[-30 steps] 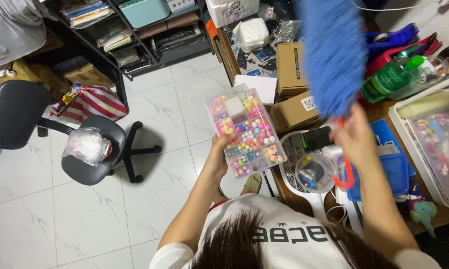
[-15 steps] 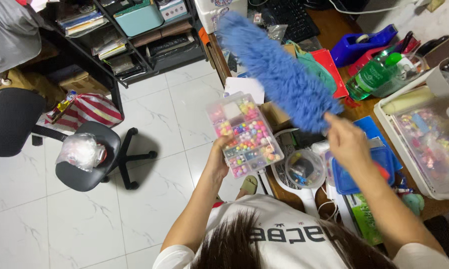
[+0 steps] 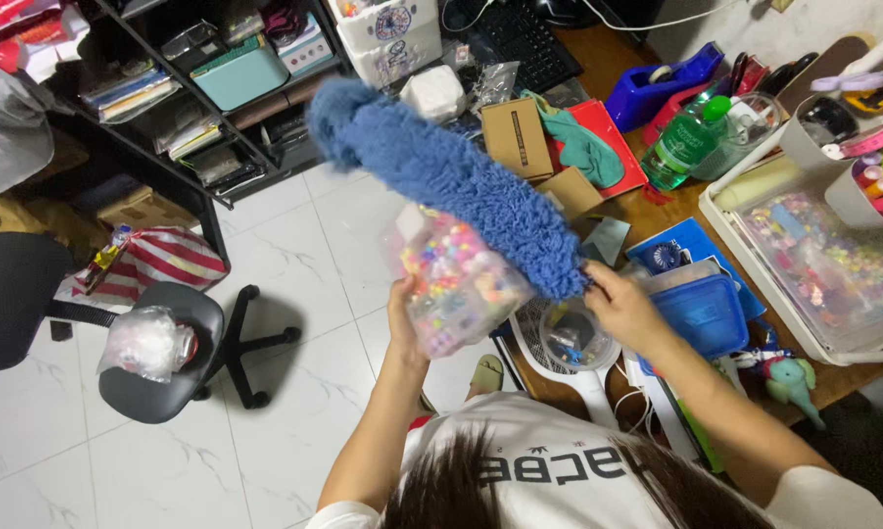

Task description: The person organizes various small items on a cluttered desk, including highlighters, a power adapter, and a small electronic device. They place these items into a white mesh basket and a clear plastic organizer box, then arrange the containers on a shelf.

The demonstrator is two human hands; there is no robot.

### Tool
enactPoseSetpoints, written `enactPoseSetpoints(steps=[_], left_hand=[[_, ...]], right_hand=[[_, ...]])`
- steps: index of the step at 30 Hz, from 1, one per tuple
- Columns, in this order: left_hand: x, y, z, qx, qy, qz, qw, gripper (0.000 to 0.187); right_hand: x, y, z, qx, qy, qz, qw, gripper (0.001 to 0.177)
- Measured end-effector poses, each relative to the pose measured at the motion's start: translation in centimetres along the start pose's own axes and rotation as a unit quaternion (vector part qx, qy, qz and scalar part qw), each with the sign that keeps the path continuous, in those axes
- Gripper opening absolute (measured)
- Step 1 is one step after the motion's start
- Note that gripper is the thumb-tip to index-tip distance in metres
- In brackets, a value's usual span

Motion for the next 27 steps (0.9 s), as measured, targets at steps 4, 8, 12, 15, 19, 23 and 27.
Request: enactPoseSetpoints(steps=[4,8,12,15,19,23,27], left_hand=[[-0.4,0.2,1.4,-0.009,-0.005,-0.005,1.000,0.073],[-1.7,0.0,1.8,-0.028,-0.003,-0.009,1.000,0.070],[-1.4,-1.4,1.0,0.029,-0.076,0.036,0.996,0.059],[-1.8,-2.0,1.6,0.042,-0.109,0.070,0.991,0.054],[-3.3,-3.7,2.9,0.028,-0.089,0.061,0.994,0.043],[-5.7,-5.1,6.2,-0.052,-0.089,0.037,0.994,0.044],[-7.8,-4.9,8.9,-0.061,-0.100,-0.014,0.993,0.056]], right_hand=[[0.4,-2.6,-1.0,0.074,0.130,-0.009,0.989,0.039],[1.0,-7.9,-3.1,0.161,0.167,0.002,0.973,0.038],[3.6,-13.8,-4.3,0.145,0.258,0.078,0.952,0.036],[3.8,-13.4,-4.3,0.203,0.353,-0.012,0.913,0.047],[3.4,-10.2,-5.0,0.098,-0.148,0.072,0.982,0.056],[0.0,-4.0,-1.6,-0.151,-0.596,0.101,0.782,0.071],[-1.5,-1.0,-1.6,-0.147,-0.650,-0.013,0.746,0.075]])
Point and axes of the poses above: each hand's wrist, its own y-axis away from the middle knuckle, its own z-axis out of the palm, x = y × z, the point moved 4 cm from there along -y, towards the middle knuckle, and after that the axes turned 4 degrees about z, right-handed, at the moved point
